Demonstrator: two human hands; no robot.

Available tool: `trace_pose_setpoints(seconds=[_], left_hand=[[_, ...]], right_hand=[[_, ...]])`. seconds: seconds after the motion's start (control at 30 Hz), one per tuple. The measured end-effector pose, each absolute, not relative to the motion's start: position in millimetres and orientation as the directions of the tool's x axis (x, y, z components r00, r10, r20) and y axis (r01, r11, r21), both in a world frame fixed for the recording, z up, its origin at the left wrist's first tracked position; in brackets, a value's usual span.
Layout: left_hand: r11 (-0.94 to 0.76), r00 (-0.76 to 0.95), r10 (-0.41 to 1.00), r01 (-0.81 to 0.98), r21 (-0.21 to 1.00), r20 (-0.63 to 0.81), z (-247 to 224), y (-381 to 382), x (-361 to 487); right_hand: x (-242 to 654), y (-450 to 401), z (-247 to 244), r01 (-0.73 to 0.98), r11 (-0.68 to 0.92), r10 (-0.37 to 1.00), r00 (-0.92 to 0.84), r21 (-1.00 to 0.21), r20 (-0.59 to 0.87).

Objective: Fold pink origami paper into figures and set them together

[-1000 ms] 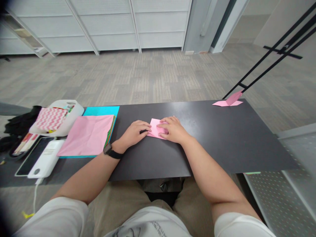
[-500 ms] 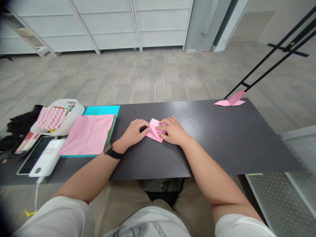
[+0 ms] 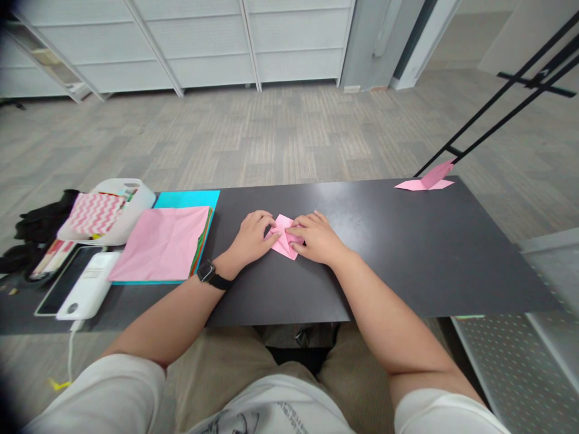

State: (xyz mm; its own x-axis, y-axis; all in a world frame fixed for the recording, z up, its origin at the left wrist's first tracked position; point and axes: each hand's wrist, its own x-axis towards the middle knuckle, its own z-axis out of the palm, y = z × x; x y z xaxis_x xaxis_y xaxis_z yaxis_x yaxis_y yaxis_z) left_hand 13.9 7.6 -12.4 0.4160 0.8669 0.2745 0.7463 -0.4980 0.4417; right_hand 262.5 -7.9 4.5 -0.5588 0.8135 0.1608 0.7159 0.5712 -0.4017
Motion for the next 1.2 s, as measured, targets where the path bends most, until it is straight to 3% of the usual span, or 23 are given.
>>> trace_pose_setpoints(seconds=[0.2, 0.37, 0.57, 0.73, 1.2], left_hand=[[-0.471, 0.394, 0.88, 0.788, 0.395, 0.264, -12, 5, 19], [-0.47, 0.392, 0.88, 0.8, 0.372, 0.269, -7, 4, 21], [-0.657, 0.547, 0.753, 0.649, 0.383, 0.366, 1, 0, 15], [-0.763, 0.735, 0.633, 0.542, 0.351, 0.242, -3, -1, 9], [-0.713, 0.709, 0.692, 0.641, 0.285, 0.135, 0, -9, 2]], right_hand=[[262, -8, 4, 0.708, 0.569, 0.813, -0.559, -0.418, 0.162], [260, -8, 0, 0.719, 0.592, 0.803, -0.566, -0.365, 0.188], [263, -7, -2, 0.798, 0.525, 0.851, -0.488, -0.295, 0.194], [267, -6, -5, 0.809, 0.51, 0.86, -0.467, -0.294, 0.207], [263, -7, -3, 0.821, 0.493, 0.87, -0.455, -0.287, 0.191]])
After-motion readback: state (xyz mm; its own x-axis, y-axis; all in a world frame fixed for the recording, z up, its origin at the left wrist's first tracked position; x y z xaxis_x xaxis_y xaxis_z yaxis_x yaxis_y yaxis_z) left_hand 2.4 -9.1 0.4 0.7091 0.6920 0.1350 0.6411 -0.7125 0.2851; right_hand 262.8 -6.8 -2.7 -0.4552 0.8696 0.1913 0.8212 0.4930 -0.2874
